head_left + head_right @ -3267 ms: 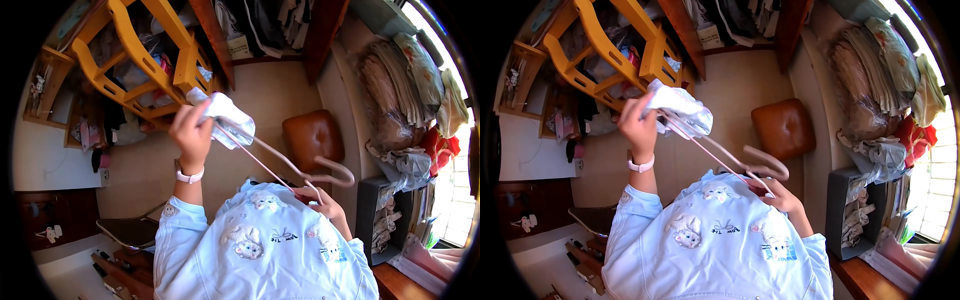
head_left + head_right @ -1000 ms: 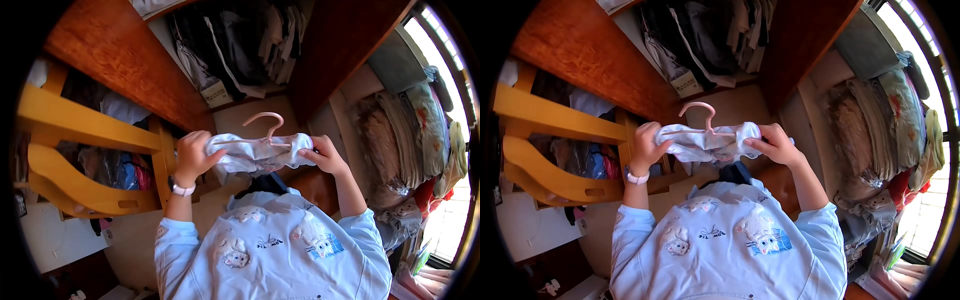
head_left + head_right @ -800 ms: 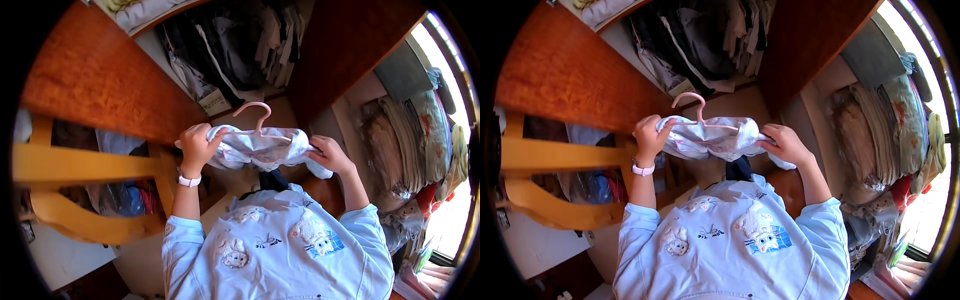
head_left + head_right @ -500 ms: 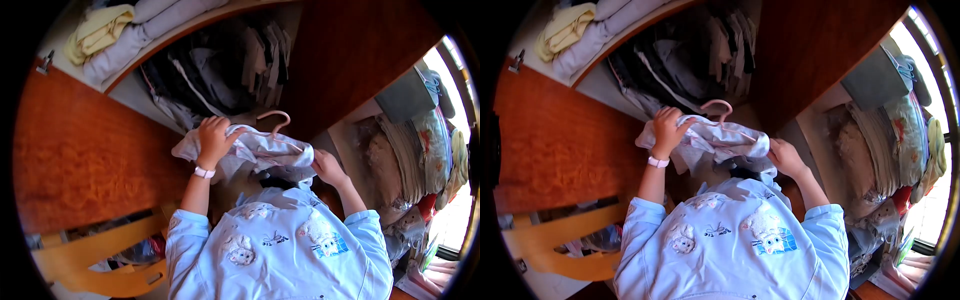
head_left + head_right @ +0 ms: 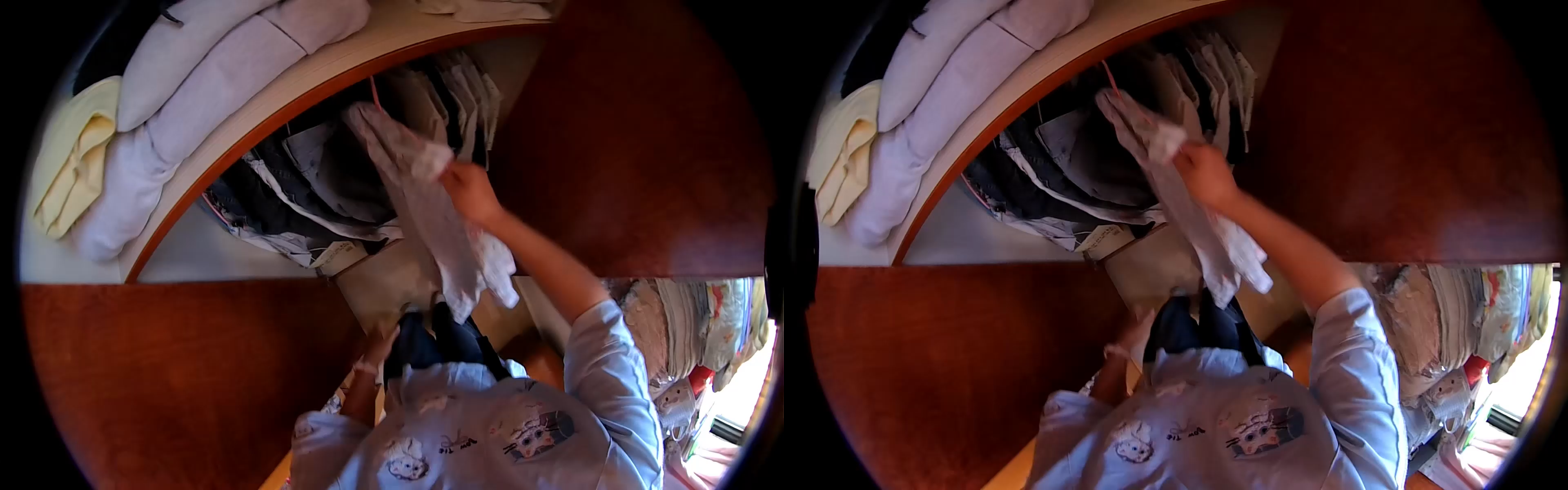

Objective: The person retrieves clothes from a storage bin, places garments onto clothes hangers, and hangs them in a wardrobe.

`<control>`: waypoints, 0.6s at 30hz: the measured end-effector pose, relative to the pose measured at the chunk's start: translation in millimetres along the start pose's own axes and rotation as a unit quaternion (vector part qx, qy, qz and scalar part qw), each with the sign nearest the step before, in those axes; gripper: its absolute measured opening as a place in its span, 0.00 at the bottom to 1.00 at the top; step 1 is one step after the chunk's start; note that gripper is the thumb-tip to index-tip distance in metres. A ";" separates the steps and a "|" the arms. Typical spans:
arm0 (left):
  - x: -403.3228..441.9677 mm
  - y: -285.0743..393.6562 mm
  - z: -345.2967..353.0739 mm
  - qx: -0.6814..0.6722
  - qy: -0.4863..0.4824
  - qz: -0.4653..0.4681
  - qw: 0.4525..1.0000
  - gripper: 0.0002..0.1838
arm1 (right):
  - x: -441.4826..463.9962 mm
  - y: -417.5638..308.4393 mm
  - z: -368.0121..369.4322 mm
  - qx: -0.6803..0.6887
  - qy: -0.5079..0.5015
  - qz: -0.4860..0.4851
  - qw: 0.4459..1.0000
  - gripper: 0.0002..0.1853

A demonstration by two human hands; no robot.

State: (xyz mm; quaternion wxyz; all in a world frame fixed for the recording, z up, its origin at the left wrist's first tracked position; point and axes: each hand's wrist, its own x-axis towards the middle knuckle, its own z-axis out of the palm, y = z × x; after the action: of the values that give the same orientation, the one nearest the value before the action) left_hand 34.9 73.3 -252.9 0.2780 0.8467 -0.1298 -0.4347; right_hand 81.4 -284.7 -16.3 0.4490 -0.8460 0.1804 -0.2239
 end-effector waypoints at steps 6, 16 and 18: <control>-75.5 -235.2 74.9 0.117 -0.040 0.057 0.991 0.20 | 158.9 41.8 45.6 -0.176 0.007 -0.104 0.979 0.11; -112.1 -269.5 75.5 -0.342 -0.048 -0.458 0.819 0.13 | 86.9 137.2 -1.0 0.096 0.040 0.088 0.991 0.12; -122.1 -264.1 83.0 -0.352 -0.056 -0.410 0.839 0.13 | 79.8 143.9 -13.4 0.132 0.026 0.142 0.981 0.12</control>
State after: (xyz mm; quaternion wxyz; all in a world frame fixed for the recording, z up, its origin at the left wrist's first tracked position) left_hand -109.8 314.3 -364.8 0.3458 0.6418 0.3761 -0.5718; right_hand 125.7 -410.7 -113.2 0.5792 -0.7388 0.2795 -0.2012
